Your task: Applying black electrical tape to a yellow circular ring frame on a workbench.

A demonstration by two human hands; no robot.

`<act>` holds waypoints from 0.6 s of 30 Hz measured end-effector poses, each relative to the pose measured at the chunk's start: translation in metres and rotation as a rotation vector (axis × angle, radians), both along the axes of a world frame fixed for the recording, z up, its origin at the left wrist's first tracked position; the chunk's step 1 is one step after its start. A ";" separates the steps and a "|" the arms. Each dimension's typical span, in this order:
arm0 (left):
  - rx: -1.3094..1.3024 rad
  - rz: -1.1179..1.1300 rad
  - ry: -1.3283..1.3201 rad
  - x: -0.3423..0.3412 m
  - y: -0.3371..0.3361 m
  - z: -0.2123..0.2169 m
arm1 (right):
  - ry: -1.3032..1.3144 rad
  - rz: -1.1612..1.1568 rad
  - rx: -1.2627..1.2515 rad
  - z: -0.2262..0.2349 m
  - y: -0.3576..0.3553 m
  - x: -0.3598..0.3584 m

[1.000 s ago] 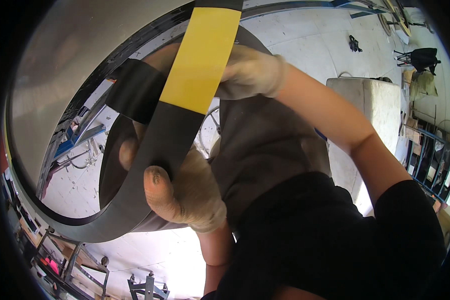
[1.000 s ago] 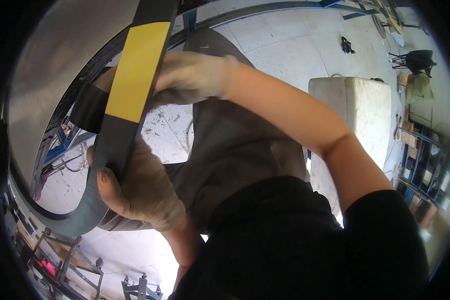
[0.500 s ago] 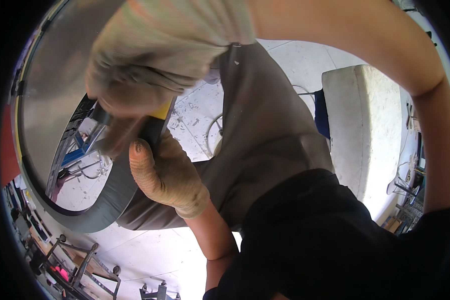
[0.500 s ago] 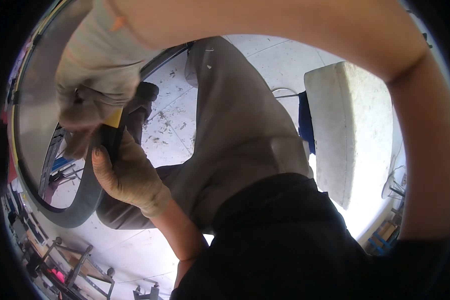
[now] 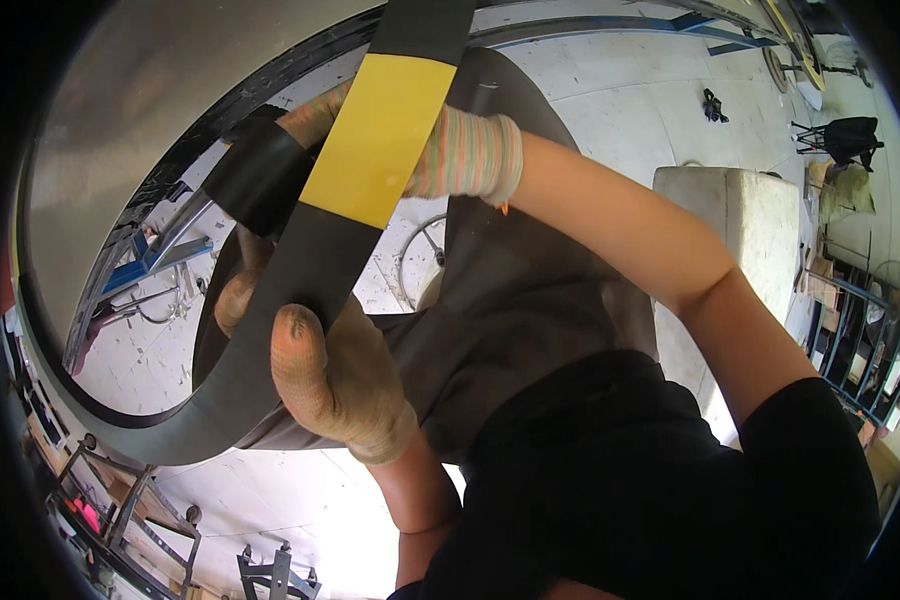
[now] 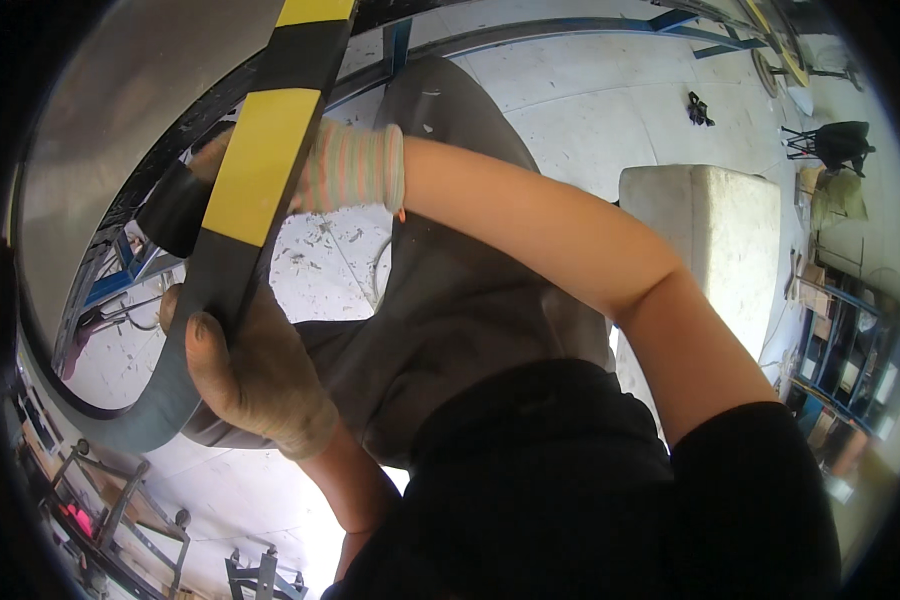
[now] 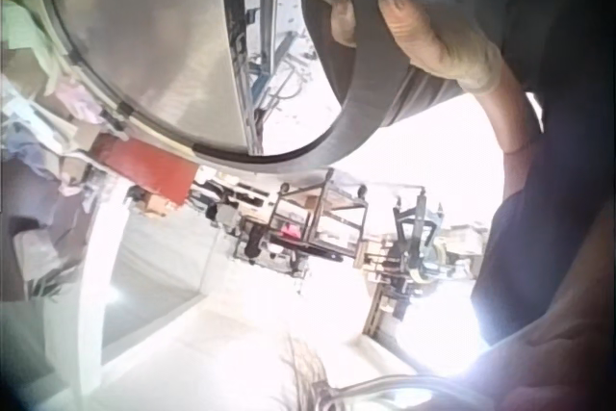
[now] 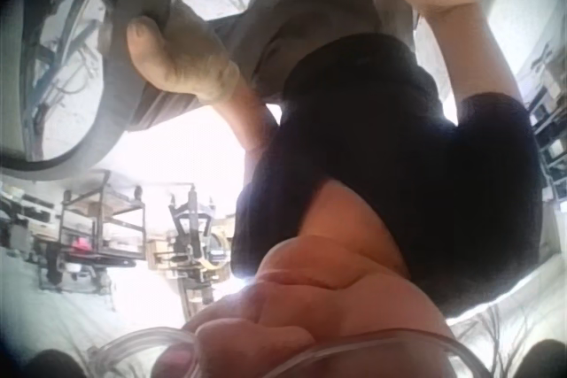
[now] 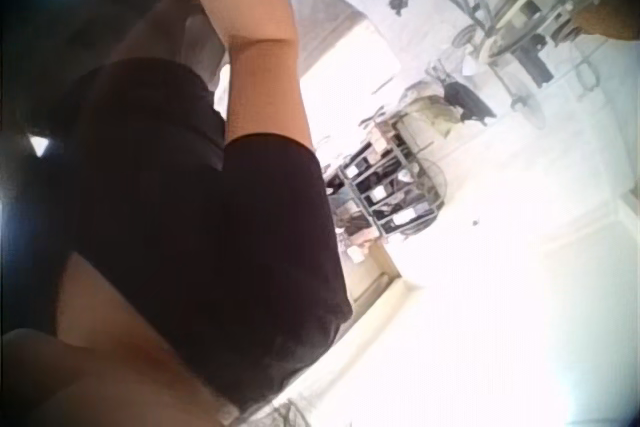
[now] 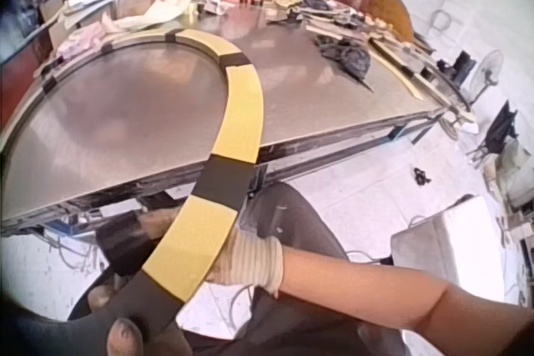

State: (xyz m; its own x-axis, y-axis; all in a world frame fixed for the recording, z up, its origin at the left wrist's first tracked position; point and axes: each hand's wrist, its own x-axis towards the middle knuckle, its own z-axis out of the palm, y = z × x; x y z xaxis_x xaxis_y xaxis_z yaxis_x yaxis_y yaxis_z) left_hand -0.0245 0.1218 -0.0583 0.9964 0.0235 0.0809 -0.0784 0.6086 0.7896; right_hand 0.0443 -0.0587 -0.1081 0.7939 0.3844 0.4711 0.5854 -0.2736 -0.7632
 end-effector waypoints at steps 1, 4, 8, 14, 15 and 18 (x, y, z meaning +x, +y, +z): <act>0.011 0.009 0.029 0.000 0.001 0.001 | -0.073 0.033 0.045 0.004 -0.005 0.003; -0.064 0.003 0.090 -0.004 0.000 0.003 | 0.588 0.327 0.340 0.038 -0.035 -0.010; -0.294 0.040 0.164 -0.010 -0.009 0.001 | 1.223 0.452 0.452 0.094 -0.093 -0.041; -0.176 -0.024 0.212 -0.011 -0.014 0.001 | 0.910 -0.024 0.052 0.184 -0.035 -0.054; -0.154 0.081 0.177 -0.007 -0.018 -0.001 | 0.821 0.009 -0.062 0.182 -0.024 -0.037; -0.273 -0.012 0.051 0.000 -0.018 -0.002 | 0.646 0.209 -0.301 0.155 -0.012 0.014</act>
